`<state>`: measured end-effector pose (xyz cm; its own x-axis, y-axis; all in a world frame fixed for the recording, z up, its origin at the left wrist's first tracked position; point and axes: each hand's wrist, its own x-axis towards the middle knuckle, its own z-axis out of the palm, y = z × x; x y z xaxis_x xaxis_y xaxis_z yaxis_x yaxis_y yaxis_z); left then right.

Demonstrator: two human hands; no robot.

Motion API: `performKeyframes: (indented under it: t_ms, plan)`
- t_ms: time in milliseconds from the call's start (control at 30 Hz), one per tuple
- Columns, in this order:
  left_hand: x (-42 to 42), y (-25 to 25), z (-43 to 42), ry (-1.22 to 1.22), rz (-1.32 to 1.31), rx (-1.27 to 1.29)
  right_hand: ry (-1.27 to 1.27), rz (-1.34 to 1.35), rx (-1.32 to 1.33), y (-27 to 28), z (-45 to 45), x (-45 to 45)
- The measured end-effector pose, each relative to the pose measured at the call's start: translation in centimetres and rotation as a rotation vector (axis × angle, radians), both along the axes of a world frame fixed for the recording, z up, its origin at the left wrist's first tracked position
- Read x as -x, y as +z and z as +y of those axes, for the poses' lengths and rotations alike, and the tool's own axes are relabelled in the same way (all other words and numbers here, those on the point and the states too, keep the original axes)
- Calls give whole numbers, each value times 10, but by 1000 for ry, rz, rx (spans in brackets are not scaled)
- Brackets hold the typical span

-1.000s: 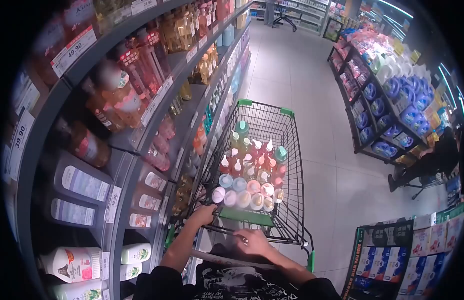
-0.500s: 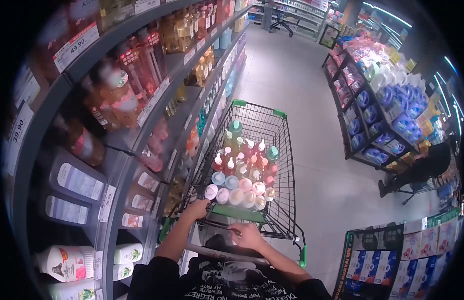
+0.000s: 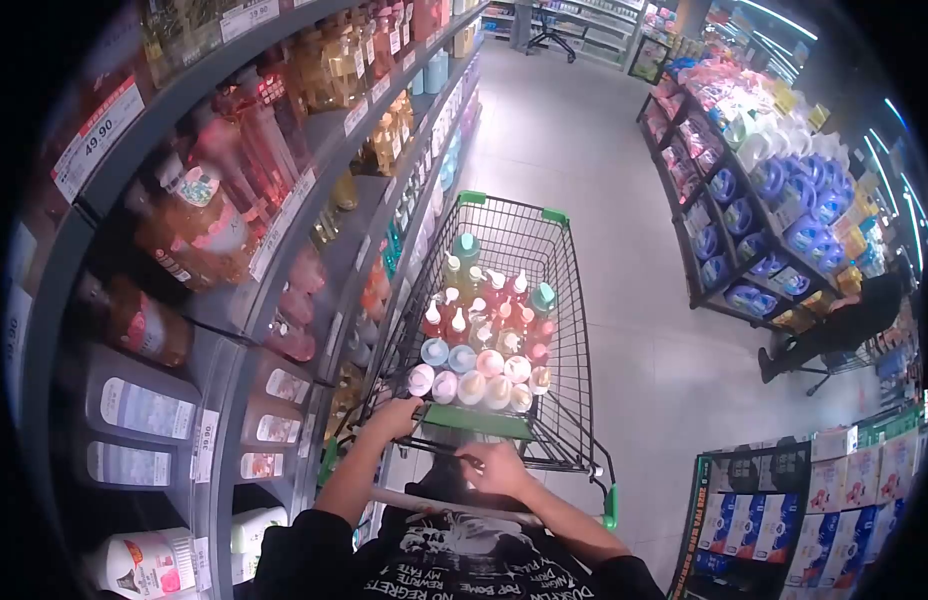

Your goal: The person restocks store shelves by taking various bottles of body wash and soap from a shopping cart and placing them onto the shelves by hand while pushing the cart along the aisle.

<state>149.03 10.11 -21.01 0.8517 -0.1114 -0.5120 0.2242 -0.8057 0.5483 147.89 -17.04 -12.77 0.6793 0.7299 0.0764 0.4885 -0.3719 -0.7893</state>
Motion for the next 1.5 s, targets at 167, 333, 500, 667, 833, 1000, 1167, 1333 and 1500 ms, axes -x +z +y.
performKeyframes:
  t_ms: [167,333,500,667,833,1000,1167,1333,1500]
  plan:
    - [-19,6,1,42,24,31,3,44,29,5,0,-23]
    - [-42,15,-5,50,0,47,4,-11,-72,-2,0,-50]
    - [-73,67,-13,37,-29,25,-1,23,-29,-3,1,-79]
    - [-107,53,-15,84,-36,42,15,-16,-42,-7,-2,-118]
    - [-147,23,-24,55,-201,55,28,29,-42,7,-5,-156]
    - [-184,47,-37,2,-135,214,35,82,-16,16,-5,-196]
    - [-219,45,-38,-89,-153,217,29,132,-4,19,-10,-231]
    - [-250,60,-41,-129,-46,110,-17,49,9,6,-13,-257]
    - [-274,42,-69,-140,-99,59,-10,25,-44,8,-9,-281]
